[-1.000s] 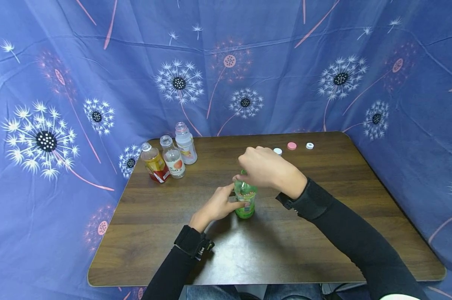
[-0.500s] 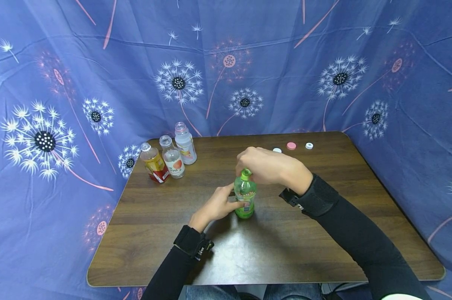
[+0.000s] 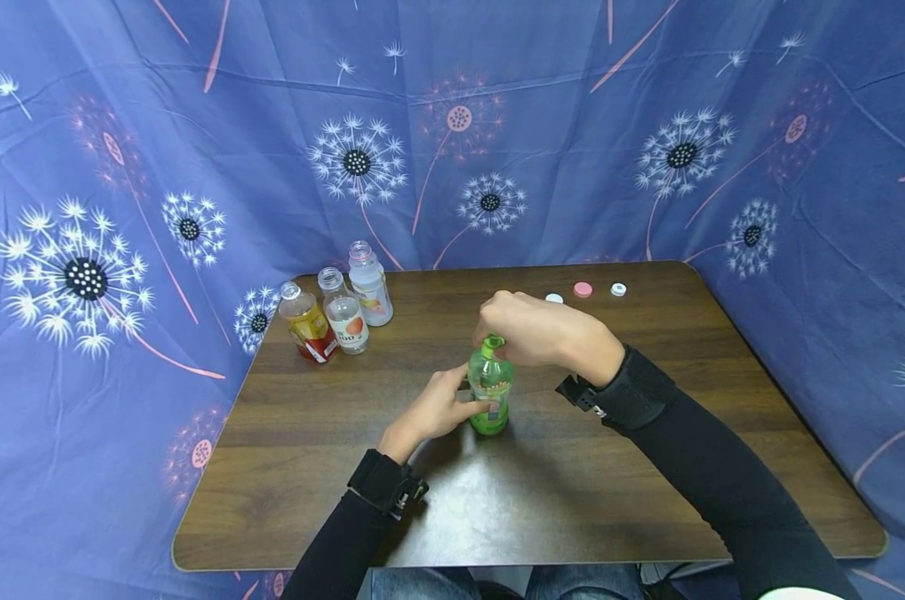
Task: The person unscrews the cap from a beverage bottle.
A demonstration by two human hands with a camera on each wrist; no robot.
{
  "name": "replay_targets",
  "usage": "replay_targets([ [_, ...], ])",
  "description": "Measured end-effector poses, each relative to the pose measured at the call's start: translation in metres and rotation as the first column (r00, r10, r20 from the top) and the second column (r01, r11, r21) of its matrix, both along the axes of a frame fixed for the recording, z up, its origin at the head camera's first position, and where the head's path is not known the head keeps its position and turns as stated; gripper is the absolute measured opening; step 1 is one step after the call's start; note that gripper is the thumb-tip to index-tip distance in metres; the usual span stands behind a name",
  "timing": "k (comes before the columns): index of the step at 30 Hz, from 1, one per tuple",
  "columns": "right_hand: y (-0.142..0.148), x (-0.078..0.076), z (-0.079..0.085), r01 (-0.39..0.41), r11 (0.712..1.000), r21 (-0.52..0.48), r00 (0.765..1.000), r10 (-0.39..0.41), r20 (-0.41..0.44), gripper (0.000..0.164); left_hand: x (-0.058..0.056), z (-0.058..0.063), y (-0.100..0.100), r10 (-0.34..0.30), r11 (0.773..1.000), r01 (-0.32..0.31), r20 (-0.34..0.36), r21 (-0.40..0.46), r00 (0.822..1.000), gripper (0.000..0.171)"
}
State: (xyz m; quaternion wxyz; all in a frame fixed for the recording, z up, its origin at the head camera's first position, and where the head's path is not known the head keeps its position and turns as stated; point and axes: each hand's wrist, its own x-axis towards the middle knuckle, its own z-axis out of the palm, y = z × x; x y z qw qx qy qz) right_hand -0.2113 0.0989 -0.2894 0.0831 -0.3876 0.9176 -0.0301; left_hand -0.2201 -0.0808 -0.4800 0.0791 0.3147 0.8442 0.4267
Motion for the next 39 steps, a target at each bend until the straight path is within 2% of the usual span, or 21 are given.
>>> replay_targets([
  [4, 0.0, 0.001, 0.0, 0.015, 1.0, 0.014, 1.0, -0.015, -0.004, 0.027, 0.0, 0.001, 0.0, 0.007, 1.0, -0.007, 0.005, -0.012, 1.0, 0.049],
  [12, 0.001, 0.002, -0.002, -0.017, 1.0, 0.003, 0.999, 0.017, -0.048, 0.026, -0.001, 0.0, -0.001, 0.008, 1.0, -0.008, 0.047, 0.003, 0.999, 0.049],
  [19, 0.002, 0.004, -0.007, -0.017, 0.999, -0.032, 0.998, 0.015, -0.063, 0.023, 0.0, -0.003, 0.0, 0.009, 1.0, -0.009, 0.037, 0.002, 0.999, 0.049],
  [27, 0.009, 0.003, -0.017, -0.003, 0.992, -0.124, 0.992, -0.012, -0.127, 0.041, 0.002, -0.001, -0.005, 0.029, 0.999, -0.032, 0.078, 0.041, 0.997, 0.057],
  [31, 0.017, 0.002, -0.021, 0.018, 0.985, -0.173, 0.989, -0.042, -0.138, 0.051, 0.0, 0.0, -0.013, 0.076, 0.996, -0.079, 0.079, 0.041, 0.994, 0.055],
  [34, 0.023, 0.0, -0.022, 0.044, 0.984, -0.175, 0.988, -0.068, -0.137, 0.059, -0.002, 0.0, -0.021, 0.124, 0.991, -0.127, 0.075, 0.034, 0.989, 0.052],
  [39, 0.032, -0.001, -0.027, 0.088, 0.984, -0.155, 0.99, -0.103, -0.092, 0.061, -0.007, 0.001, -0.035, 0.184, 0.982, -0.186, 0.065, 0.025, 0.981, 0.051],
])
